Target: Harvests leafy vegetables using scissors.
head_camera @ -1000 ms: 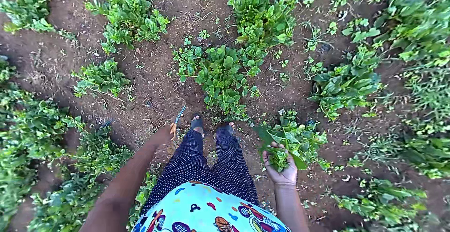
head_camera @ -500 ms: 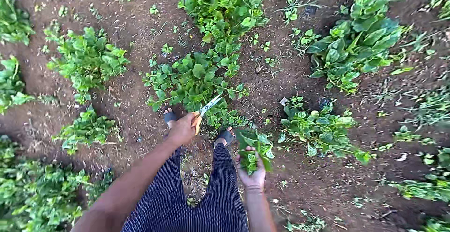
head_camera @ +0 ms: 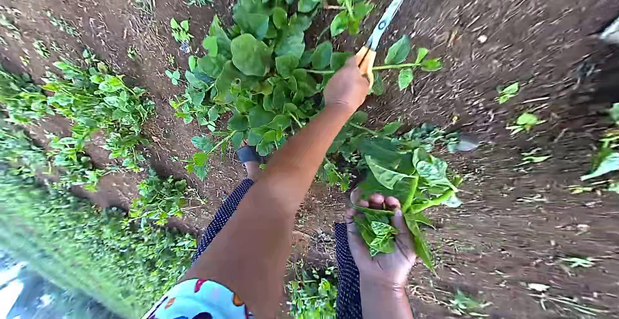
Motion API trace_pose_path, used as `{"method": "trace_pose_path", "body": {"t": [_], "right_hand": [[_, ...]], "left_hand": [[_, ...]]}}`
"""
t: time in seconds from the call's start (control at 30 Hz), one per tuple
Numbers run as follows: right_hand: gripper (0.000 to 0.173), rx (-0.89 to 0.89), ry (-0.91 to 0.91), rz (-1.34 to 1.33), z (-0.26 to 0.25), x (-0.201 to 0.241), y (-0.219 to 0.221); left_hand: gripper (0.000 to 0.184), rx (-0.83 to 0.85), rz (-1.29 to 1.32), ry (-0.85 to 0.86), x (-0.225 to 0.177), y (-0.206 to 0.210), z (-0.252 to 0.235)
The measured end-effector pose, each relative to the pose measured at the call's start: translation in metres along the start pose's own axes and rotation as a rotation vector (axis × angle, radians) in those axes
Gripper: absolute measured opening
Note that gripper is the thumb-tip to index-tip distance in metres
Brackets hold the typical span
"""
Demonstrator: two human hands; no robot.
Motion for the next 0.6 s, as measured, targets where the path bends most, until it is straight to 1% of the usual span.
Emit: {"method": "trace_pose_path", "body": {"t": [0.1,0.17,0.23,0.27,0.33,0.4,0.5,0.57,0.6], "right_hand": [[0.021,-0.043,0.023,0.027,-0.014,-0.011,0.003],[0.028,-0.100,0.072,0.106,-0.028,-0.024,0.008],[0.034,-0.145,0.147,0.188,-0.040,-0.044,0.014],[0.035,-0.166,0.192,0.257,-0.043,-0.054,0.020],[0.035,-0.168,0.272,0.369,-0.044,-0.075,0.036],[0.034,-0.169,0.353,0.406,-0.041,-0.092,0.048],[0.033,-0.171,0.446,0.353,-0.038,-0.109,0.051],[0.029,-0.257,0.478,0.366,-0.039,-0.112,0.047],[0.024,-0.309,0.485,0.394,-0.039,-0.112,0.049]], "left_hand": [[0.047,-0.014,0.150,0.051,0.032,-0.025,0.049],[0.047,-0.017,0.229,0.022,0.067,-0.046,0.091],[0.044,0.019,0.249,-0.047,0.103,-0.064,0.126],[0.042,0.028,0.250,-0.076,0.117,-0.071,0.138],[0.036,0.023,0.254,-0.077,0.137,-0.082,0.155],[0.029,-0.013,0.188,-0.016,0.147,-0.088,0.164],[0.025,-0.075,-0.012,0.093,0.147,-0.094,0.175],[0.024,-0.167,-0.122,0.204,0.145,-0.092,0.179],[0.024,-0.197,-0.169,0.241,0.144,-0.089,0.180]]}}
Point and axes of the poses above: each hand's wrist, its own z-axis away from the middle knuckle, its own y-axis out of the palm, x = y × z, the point moved 6 cm from there along -z, towards the middle knuckle, and after that the axes turned 10 degrees about x, right-handed, at the moved point
